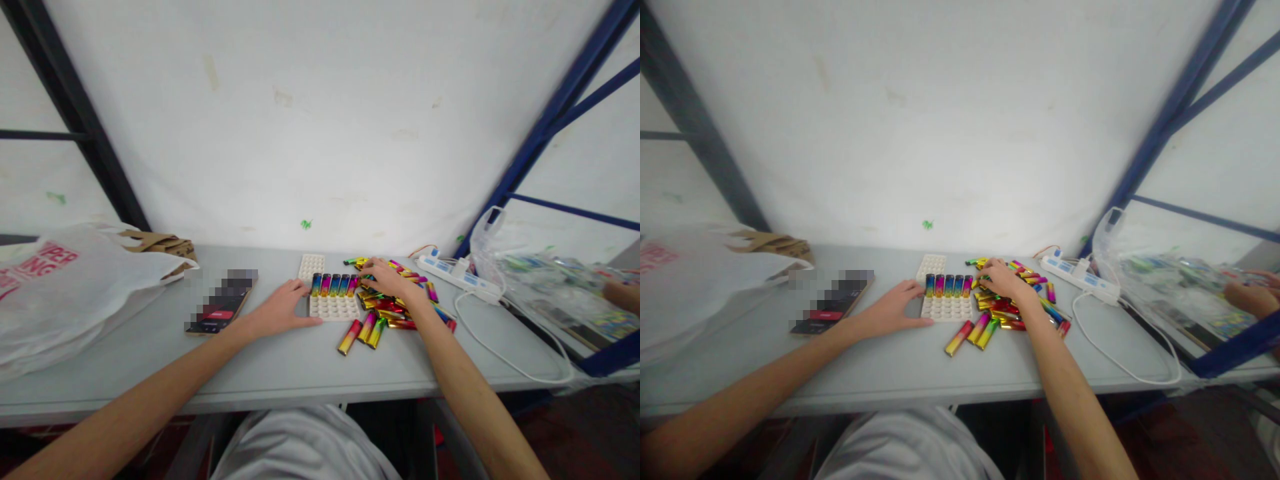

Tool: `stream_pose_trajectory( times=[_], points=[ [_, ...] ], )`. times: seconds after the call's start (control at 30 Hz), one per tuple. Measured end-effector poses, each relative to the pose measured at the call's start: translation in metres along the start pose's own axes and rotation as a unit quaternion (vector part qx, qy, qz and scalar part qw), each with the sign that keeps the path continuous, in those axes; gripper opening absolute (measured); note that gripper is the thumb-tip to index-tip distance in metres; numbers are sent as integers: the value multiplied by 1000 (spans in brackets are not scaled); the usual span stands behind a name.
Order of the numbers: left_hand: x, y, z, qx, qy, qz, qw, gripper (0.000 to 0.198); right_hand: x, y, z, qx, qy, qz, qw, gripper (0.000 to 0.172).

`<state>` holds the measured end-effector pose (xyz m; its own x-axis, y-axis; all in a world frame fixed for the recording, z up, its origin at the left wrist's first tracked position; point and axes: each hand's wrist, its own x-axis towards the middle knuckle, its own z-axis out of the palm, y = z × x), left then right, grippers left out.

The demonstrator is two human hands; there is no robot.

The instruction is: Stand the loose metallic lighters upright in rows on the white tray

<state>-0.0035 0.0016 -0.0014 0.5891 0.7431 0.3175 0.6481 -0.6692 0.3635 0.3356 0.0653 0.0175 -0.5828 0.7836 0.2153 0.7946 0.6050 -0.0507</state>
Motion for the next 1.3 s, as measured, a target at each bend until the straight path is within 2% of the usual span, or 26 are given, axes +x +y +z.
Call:
stream_pose_trajectory(
  times=[0.23, 0.3, 0.37, 0.47, 0.63, 0.7, 0.83, 0.93, 1.0, 1.07, 1.13, 1.2, 1.3],
  points=[
    [0, 5, -3, 3, -8, -9, 1000, 59, 6, -4, 0, 38, -1, 3, 999, 13],
    [0, 6, -4, 0, -8, -8, 1000, 59, 7, -8, -1, 48, 51, 6, 998, 13],
    [0, 5, -4, 0, -10, -10, 1000, 60, 8, -12, -4, 80, 131, 4, 988, 18],
    [0, 4, -4, 6, -8, -8, 1000, 60, 9, -19, -10, 186, 217, 40, 957, 30],
    [-1, 5, -2, 13, -7, -11, 1000, 60, 11, -29, -18, 380, 253, 137, 879, 42],
    [-1, 7, 0, 24, 0, -26, 999, 61, 12, -33, -21, 426, 264, 144, 853, 45],
    [4, 9, 1, 44, 15, -46, 998, 61, 12, -40, -27, 489, 261, 143, 820, 45],
    [13, 10, 0, 59, 1, -45, 997, 60, 12, -45, -30, 539, 278, 132, 784, 45],
    [20, 9, 0, 56, -15, -32, 998, 57, 11, -48, -31, 549, 270, 113, 783, 44],
    [25, 8, 1, 47, -21, -17, 999, 54, 11, -50, -32, 532, 260, 96, 800, 43],
    [27, 8, 3, 41, -9, -10, 999, 51, 12, -53, -32, 521, 259, 94, 808, 42],
    [27, 7, 6, 36, 13, -6, 999, 51, 14, -57, -30, 531, 250, 104, 803, 42],
    [26, 6, 8, 32, 17, -4, 999, 53, 17, -66, -24, 528, 240, 117, 806, 44]
  ],
)
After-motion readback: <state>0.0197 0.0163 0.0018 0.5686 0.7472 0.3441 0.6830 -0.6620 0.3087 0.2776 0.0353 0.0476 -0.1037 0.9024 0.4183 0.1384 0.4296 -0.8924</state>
